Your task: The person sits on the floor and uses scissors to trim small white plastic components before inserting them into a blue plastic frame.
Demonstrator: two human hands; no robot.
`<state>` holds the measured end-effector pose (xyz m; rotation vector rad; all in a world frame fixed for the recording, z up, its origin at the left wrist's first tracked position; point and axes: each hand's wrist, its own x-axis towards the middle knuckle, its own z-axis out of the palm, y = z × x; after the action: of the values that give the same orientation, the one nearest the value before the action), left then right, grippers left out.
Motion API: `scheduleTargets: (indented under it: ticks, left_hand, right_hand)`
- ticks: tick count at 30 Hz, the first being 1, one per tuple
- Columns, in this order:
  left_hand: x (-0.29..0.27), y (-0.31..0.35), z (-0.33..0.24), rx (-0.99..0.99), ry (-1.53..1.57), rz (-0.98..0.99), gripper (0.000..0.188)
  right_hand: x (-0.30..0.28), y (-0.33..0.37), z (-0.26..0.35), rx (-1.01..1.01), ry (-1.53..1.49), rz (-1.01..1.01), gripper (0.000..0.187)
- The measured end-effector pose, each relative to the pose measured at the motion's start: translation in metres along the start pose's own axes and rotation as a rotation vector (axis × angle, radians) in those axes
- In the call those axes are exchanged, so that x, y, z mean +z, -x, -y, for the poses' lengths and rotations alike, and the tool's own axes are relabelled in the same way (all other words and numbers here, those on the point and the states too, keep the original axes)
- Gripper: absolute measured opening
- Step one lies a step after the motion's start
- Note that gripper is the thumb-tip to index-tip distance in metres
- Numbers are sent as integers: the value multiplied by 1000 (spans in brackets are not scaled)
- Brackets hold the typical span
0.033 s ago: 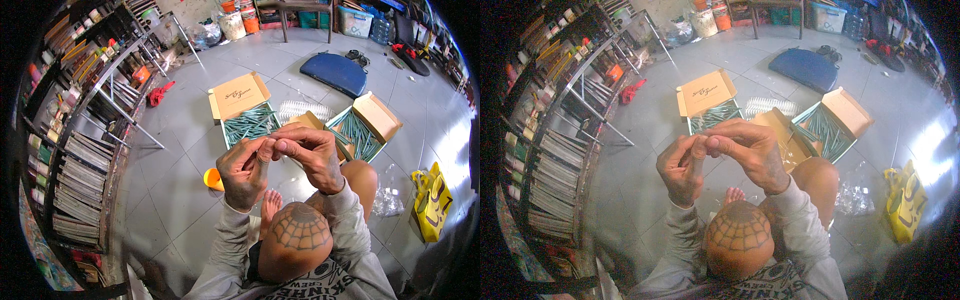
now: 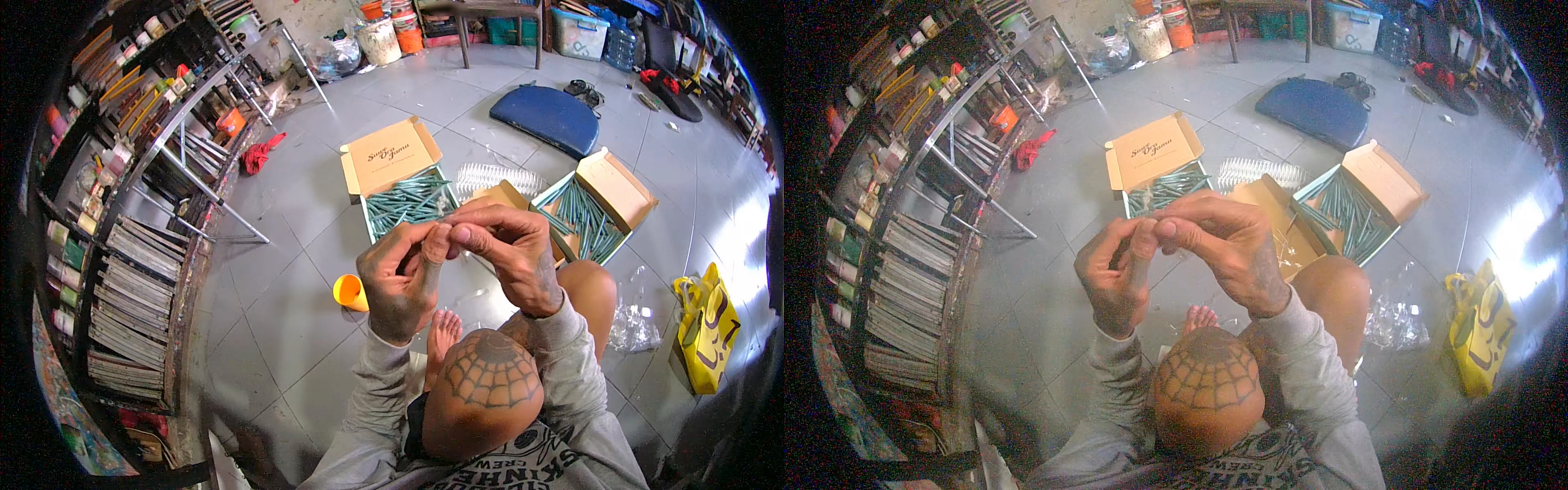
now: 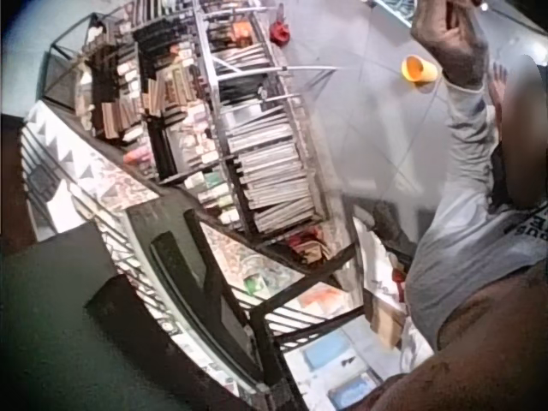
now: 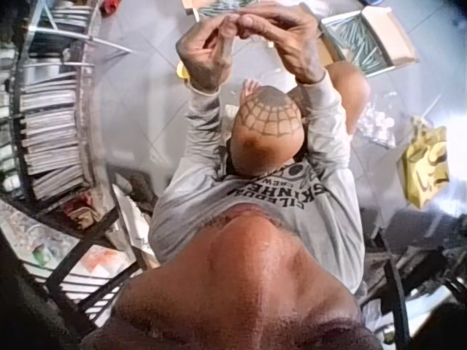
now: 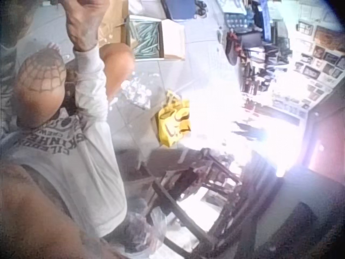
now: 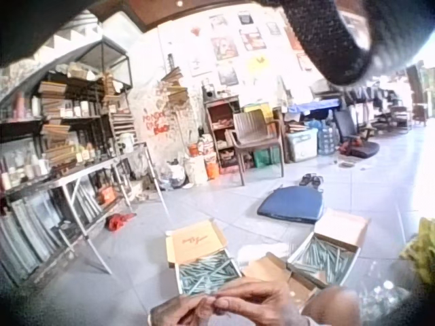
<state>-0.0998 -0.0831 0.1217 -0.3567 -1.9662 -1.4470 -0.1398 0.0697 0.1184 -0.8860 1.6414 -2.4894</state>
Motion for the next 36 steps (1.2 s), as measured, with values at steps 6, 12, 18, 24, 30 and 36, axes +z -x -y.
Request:
scheduleTargets:
  ticks: [6,12,18,24,30,36]
  left_hand:
    - [-20,-26,1,-405,1077,-81,41]
    - [-10,-49,-10,-435,1443,-8,33]
    - [3,-26,-29,-418,1176,-4,39]
    - [-3,-12,-35,-331,843,32,39]
    - [-12,-3,-39,-260,503,92,38]
    - [-7,-9,-47,-287,564,140,49]
  right_hand:
    - [-5,9,12,-78,-282,-297,30]
    - [5,56,16,192,-533,-119,18]
    - [4,83,31,274,-442,-161,17]
    - [8,95,30,221,-386,-211,14]
    - [21,101,40,-134,-47,-222,9]
    - [15,108,38,15,-307,-113,16]
